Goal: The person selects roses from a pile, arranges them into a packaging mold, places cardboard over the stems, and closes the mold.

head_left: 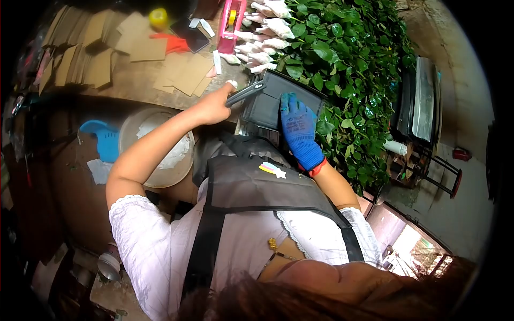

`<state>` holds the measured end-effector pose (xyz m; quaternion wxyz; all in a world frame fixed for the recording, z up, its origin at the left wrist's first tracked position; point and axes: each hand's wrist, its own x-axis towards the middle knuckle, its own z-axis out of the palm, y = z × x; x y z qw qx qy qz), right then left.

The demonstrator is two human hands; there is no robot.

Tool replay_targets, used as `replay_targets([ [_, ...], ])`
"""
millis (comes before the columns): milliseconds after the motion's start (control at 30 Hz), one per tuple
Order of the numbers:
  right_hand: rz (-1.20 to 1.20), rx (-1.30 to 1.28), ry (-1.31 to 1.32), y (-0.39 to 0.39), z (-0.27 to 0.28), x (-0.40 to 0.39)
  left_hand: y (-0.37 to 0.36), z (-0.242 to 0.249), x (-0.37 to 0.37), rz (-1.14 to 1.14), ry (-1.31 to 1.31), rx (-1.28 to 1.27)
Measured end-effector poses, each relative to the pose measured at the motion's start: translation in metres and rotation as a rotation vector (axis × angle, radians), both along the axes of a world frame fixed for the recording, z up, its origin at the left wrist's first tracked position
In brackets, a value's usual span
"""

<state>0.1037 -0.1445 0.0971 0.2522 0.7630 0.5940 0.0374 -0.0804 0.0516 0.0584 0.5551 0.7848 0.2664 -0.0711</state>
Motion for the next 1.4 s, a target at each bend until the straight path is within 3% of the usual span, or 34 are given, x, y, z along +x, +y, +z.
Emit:
replay_targets([
  [333,-0.043,-0.022,0.053,0.002,0.004,-0.002,-0.005,0.002,0.019,-0.124,0.203,0.351],
  [433,-0.005,0.011,0.029,0.0,0.003,0.002,-0.009,-0.006,0.004,-0.02,0.007,0.203],
  [533,0.017,0.025,0.015,0.0,0.004,0.002,-0.008,-0.005,-0.021,0.077,-0.099,0.209],
  [567,0.002,0.013,0.028,0.001,0.005,0.001,-0.009,-0.015,-0.03,0.024,-0.123,0.519],
  [700,0.016,-0.009,0.018,0.002,0.005,0.001,-0.028,-0.024,-0.044,-0.209,-0.086,1.2],
  [933,0.024,-0.046,-0.006,0.003,0.006,0.002,-0.038,-0.01,-0.032,-0.383,-0.244,1.388],
  [1067,0.003,-0.035,0.002,0.004,0.003,0.0,-0.026,-0.016,-0.017,-0.442,-0.322,1.152],
  [1167,0.002,0.013,0.01,0.001,0.0,0.0,-0.014,-0.009,-0.001,-0.549,-0.065,1.062],
  [1267,-0.007,0.014,0.01,0.002,0.001,0.001,0.012,-0.029,0.003,-0.605,-0.298,1.103],
  [1300,-0.016,0.002,0.011,0.003,0.002,0.001,0.026,-0.029,0.003,-0.583,-0.548,1.176],
  [1400,-0.017,0.036,0.005,0.002,0.004,-0.002,0.064,-0.047,0.019,-0.589,-0.763,1.249],
])
